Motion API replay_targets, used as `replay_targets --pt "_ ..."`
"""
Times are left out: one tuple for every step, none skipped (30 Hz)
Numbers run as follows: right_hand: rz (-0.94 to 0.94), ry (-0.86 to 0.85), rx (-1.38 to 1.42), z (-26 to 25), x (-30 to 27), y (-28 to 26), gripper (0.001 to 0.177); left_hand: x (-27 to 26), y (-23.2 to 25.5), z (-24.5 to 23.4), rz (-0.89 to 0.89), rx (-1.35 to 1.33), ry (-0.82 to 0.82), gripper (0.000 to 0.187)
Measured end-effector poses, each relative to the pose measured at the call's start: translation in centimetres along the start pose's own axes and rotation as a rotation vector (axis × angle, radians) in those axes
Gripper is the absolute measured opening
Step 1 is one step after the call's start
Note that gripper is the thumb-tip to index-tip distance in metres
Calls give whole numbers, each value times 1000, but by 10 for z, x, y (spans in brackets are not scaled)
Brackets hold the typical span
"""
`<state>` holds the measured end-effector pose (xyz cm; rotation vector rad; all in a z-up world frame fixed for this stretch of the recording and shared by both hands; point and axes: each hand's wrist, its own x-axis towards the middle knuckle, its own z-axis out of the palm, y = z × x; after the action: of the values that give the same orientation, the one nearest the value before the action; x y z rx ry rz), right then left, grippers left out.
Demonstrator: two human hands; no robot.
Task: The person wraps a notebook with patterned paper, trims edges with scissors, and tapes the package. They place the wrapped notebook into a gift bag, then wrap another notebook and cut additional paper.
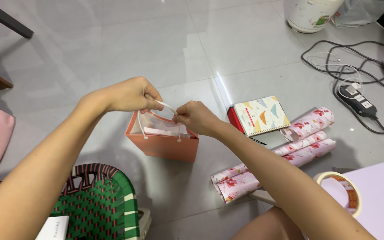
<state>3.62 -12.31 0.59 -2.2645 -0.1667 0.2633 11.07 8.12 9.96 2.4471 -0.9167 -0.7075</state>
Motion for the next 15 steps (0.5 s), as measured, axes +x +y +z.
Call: replay_targets --pt "57 -22 17 3 8 0 21 1 -6 0 -15 -10 11 23" --pt "32 -4 -12 6 16 0 21 1 -12 0 -30 -19 22 24" --pt "8 14 -42 10 24 0 21 2 -17 0 -43 -30 33 24" --pt "-16 32 -72 13 32 1 21 2 -22 0 -60 -15 42 26" --pt "-55 60 -60 16 40 2 21 3 -26 0 -78 0 52 27" --pt "-94 88 -48 20 47 3 22 4 -29 -1 -96 15 63 29" --pt "-131 114 -37 22 54 4 23 5 -32 -1 -108 18 70 28" --pt "-110 109 -49 25 59 6 24 5 -35 -1 -119 22 77 26" --pt "-87 104 -60 26 63 7 25 6 -37 -2 -130 25 82 25" --pt "-64 100 -72 27 67 7 25 7 -39 -3 -137 24 90 25" --pt "-64 102 -78 28 69 8 25 9 -41 -4 -143 22 96 25" --pt "-65 104 -83 28 71 7 26 10 -42 -5 -149 20 102 25" --pt "-63 105 -86 30 72 6 26 10 -44 -5 -152 31 100 25" --pt "-56 103 -79 30 72 4 26 10 -46 -7 -156 42 97 24" --pt "-51 101 -70 31 73 1 25 9 -48 -9 -160 54 94 24"
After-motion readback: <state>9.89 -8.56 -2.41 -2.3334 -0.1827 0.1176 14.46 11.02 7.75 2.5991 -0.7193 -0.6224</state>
